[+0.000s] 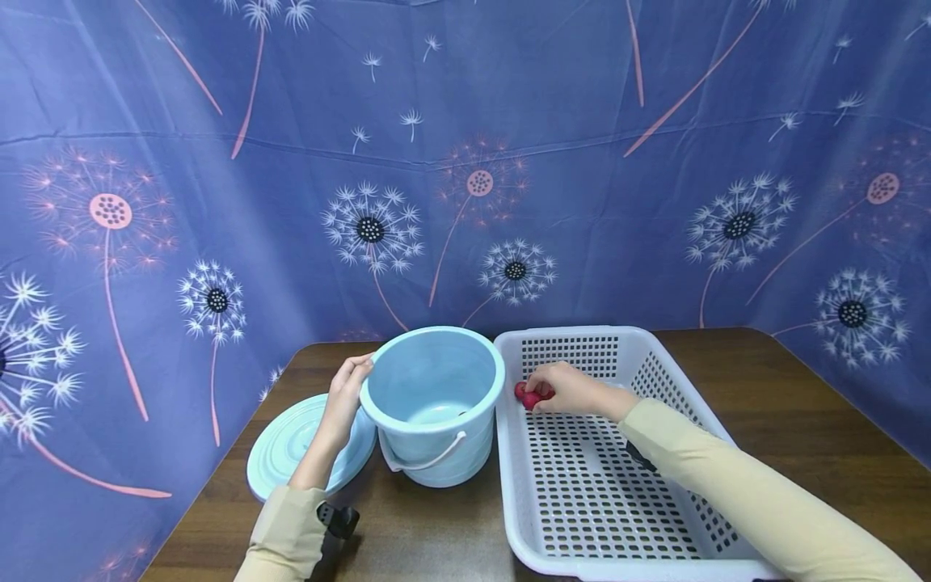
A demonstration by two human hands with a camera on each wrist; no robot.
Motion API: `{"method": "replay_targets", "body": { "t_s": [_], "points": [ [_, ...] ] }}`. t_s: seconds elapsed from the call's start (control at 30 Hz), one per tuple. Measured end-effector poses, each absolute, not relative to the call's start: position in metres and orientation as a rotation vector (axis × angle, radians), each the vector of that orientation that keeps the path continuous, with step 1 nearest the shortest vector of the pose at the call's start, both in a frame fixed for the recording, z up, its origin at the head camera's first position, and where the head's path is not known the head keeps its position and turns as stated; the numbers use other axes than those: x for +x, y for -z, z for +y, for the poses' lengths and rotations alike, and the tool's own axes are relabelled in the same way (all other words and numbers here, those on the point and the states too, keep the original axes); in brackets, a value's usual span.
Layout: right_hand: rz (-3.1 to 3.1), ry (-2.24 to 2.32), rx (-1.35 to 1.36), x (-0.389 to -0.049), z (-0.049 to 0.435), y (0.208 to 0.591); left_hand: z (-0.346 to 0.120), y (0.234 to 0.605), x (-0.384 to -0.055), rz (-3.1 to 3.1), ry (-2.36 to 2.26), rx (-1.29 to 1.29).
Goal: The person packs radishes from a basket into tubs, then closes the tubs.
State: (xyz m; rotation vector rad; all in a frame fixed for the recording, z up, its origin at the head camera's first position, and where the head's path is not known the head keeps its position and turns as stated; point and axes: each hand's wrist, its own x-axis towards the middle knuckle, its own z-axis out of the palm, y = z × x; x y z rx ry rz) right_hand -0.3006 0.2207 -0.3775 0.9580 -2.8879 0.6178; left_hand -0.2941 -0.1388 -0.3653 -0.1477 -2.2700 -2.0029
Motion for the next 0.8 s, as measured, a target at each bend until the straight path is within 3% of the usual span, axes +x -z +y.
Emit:
{"method": "replay_targets", "body": {
  "t_s": [0.8],
  "points": [
    [-2.847,-0.732,0.834,-0.293,0.227,0.327,-0.140,0.365,-0.294,-2.280,1.982,-0.176]
  ]
}}
